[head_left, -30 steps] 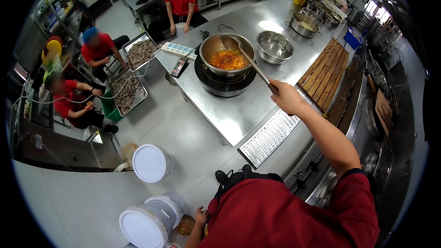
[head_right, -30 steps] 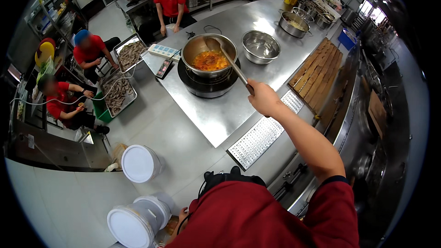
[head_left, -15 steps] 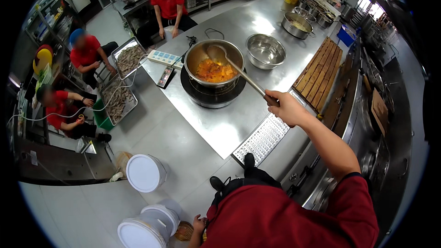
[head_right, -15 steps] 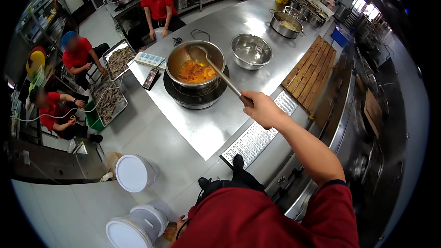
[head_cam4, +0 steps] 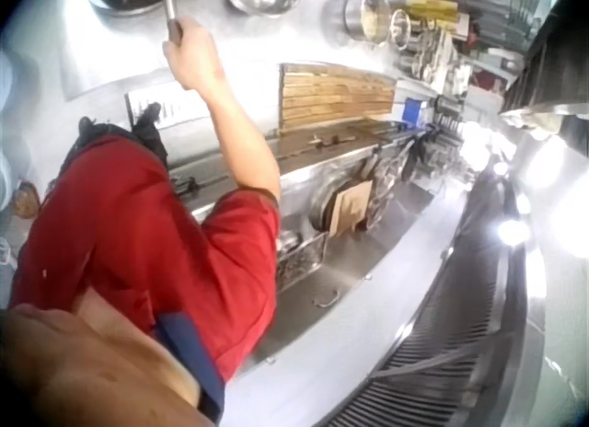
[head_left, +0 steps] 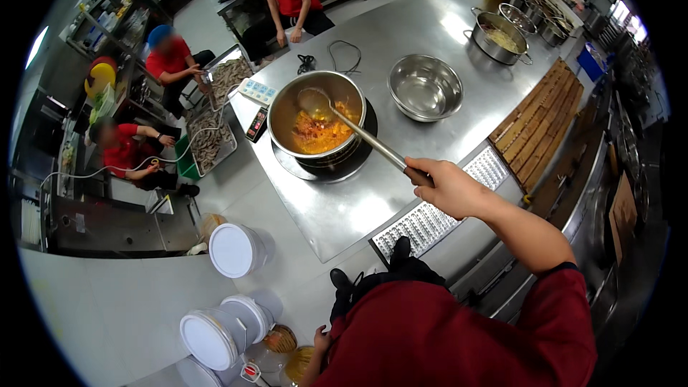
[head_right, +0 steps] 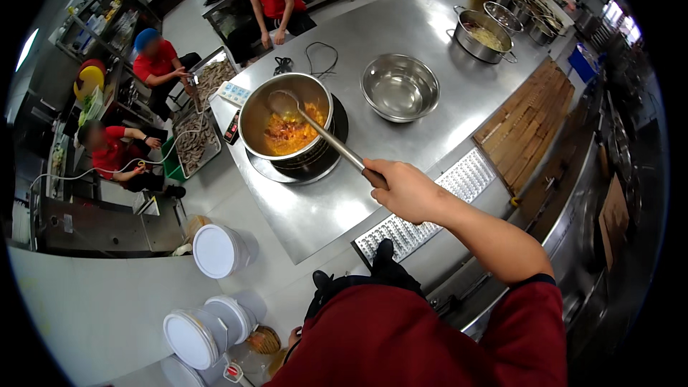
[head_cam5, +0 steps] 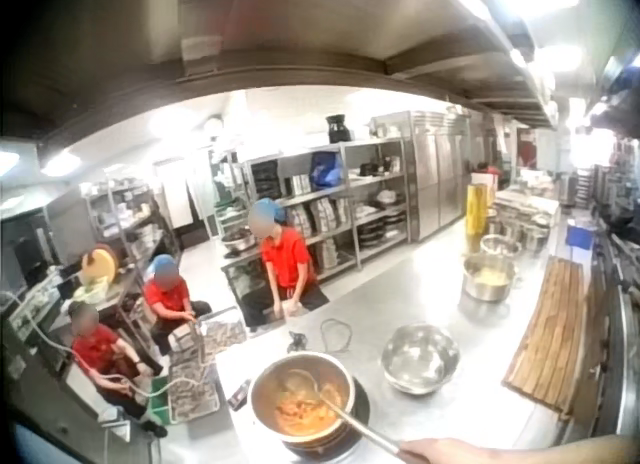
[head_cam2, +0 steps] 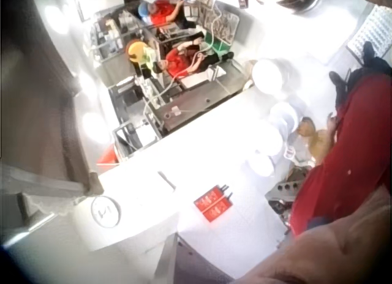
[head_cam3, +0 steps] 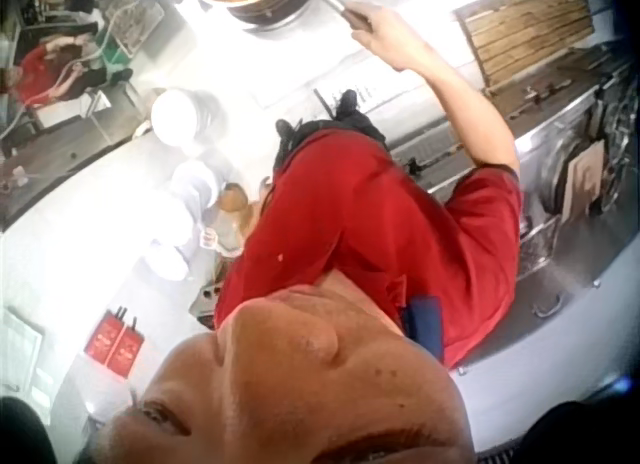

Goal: The person adds ingredients from several containers into a metal bowl, then uses a large ladle to scoop liquid from a larger pot into the bowl, and then places the bowl onto a portable electric burner and adjusts the settings with a remote control.

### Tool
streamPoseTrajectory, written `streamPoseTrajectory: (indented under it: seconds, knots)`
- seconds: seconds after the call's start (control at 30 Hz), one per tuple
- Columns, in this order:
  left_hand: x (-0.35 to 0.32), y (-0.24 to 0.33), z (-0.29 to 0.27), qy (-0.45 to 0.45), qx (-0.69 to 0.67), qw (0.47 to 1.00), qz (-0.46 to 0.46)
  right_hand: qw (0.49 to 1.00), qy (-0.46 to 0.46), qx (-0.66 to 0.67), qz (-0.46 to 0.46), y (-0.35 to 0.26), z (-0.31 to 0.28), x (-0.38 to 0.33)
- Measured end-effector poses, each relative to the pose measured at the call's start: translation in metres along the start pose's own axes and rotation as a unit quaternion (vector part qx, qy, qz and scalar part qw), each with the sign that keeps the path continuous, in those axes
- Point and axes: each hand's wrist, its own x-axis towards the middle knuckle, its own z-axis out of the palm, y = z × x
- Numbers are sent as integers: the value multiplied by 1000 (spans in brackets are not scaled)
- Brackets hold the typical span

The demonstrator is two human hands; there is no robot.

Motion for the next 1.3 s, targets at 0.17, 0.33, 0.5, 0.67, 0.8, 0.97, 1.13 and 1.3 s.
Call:
streamPoseTrajectory:
  seconds: [0.17, 0.33, 0.5, 0.67, 0.8, 0.97, 1.13, 1.3]
  knots:
    - [-11, -4, 52, 31, -32, 996, 83, 997, -8, -41, -58, 15, -29, 10]
    - [-20, 3, 73, 68, -27, 997, 32, 996, -61, -21, -65, 24, -46, 14]
    - [-23, 12, 72, 69, -9, 997, 19, 984, 43, -87, -147, 43, -40, 5]
    - [-23, 20, 77, 26, -66, 997, 14, 997, 14, 64, -46, 37, -39, -26]
    - [17, 4, 85, 1, -30, 997, 75, 987, -49, 151, 40, 11, -34, -17]
    - [13, 88, 56, -26, -65, 997, 32, 994, -18, 95, 55, 0, -17, 10]
    - [33, 86, 41, -44, -70, 996, 12, 994, 6, 39, 97, -28, -8, -11]
    - [42, 76, 33, -83, -76, 994, 8, 982, -4, 121, 148, -53, 8, 2]
